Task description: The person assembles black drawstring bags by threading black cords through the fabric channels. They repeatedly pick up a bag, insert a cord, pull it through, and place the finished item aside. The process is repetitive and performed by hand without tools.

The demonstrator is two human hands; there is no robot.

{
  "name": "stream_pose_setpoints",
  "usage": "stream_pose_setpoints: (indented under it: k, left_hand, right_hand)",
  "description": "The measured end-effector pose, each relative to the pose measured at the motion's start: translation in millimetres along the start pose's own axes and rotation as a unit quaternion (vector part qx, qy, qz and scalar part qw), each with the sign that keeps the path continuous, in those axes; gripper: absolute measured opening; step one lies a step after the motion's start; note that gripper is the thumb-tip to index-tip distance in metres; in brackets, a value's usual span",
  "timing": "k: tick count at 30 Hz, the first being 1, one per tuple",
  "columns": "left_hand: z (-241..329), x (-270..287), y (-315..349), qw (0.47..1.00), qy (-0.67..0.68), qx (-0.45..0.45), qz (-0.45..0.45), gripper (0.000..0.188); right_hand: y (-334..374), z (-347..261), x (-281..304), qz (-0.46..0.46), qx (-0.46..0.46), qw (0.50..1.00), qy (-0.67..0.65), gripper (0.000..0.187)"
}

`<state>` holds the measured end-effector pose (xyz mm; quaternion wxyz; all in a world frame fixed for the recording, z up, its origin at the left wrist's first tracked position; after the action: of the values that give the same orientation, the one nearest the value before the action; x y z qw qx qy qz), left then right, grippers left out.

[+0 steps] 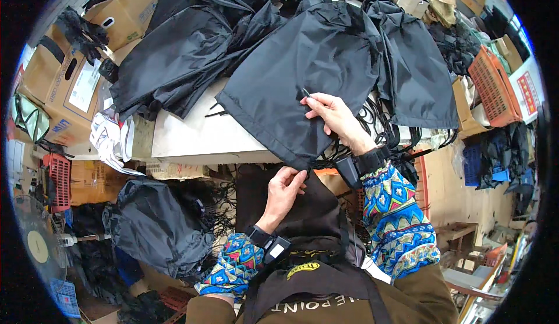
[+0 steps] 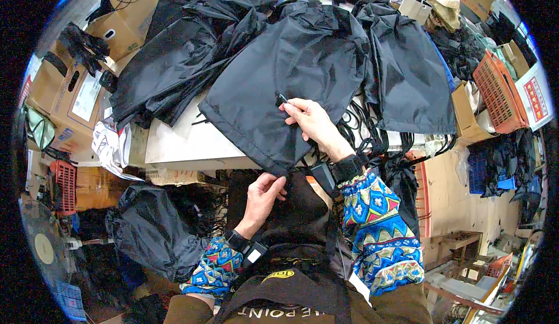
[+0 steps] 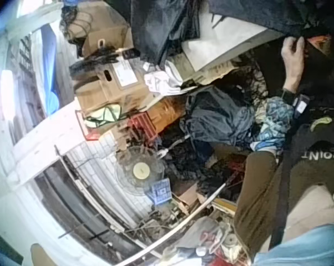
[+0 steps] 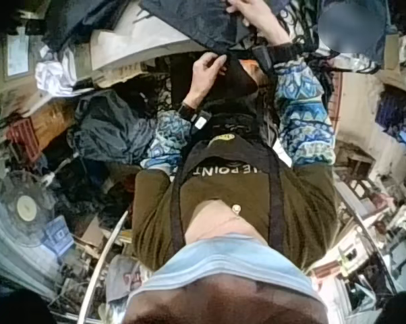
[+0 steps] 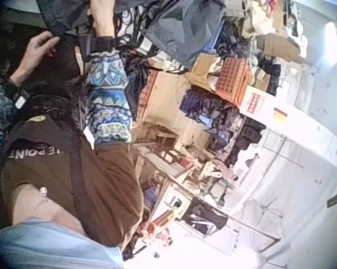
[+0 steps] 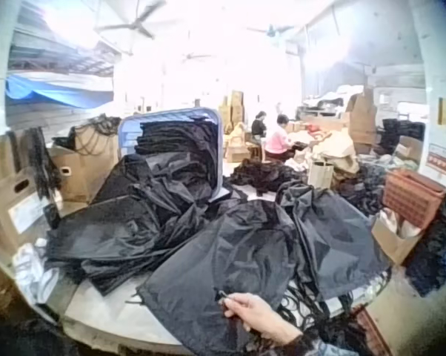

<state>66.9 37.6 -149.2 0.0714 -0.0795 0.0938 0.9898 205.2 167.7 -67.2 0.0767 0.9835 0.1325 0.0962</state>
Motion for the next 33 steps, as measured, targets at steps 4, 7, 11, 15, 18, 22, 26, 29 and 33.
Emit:
stream_pose_setpoints:
  k: [4,7,11,15,18,22,26,29,33]
  left_hand:
    - [29,4,4,0.998,0.040,-0.027,0.051,0.014]
    - [27,5,-3,0.998,0.056,-0.023,0.021,0.013]
    - [31,0,-5,0.988,0.150,0.023,-0.009,0.014]
    - [51,-13,-3,0.955,0.292,0.051,-0.033,0.015]
    - [60,-24,1,0.942,0.322,0.086,-0.052,0.015]
    - [66,-26,5,0.932,0.349,0.080,-0.052,0.014]
    - [71,-27,7,0.934,0.346,0.075,-0.050,0.011]
    - [74,-26,7,0.953,0.294,0.044,-0.061,0.012]
    - [73,-29,10,0.973,0.216,0.035,-0.074,0.014]
  right_hand:
    - [25,-7,5,0.064,0.039,0.996,0.044,0.026]
    - [58,-10,1,0.072,0.042,0.996,0.018,0.026]
    - [112,-28,-2,0.116,0.143,0.964,0.191,0.025]
    - [153,-34,-14,0.098,0.037,0.970,0.217,0.020]
    - [167,-37,-20,0.141,0.093,0.952,0.254,0.012]
    - [169,-53,-34,0.133,0.144,0.931,0.306,0.010]
    - [168,-56,-39,0.116,0.156,0.924,0.329,0.009]
    - [165,-58,-42,0.119,0.162,0.919,0.339,0.009]
    - [156,-58,-47,0.121,0.159,0.920,0.337,0.013]
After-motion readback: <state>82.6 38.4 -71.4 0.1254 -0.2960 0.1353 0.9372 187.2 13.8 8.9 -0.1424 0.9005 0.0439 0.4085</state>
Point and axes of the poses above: each hand's wrist, its own y-axis away from the middle knuckle, its own x-axis out of the back of the hand, z = x × y, the point moved 8 cm from there along -y, towards the middle knuckle, and after that the axes turned 4 degrees about -z, right-handed, at the moved point
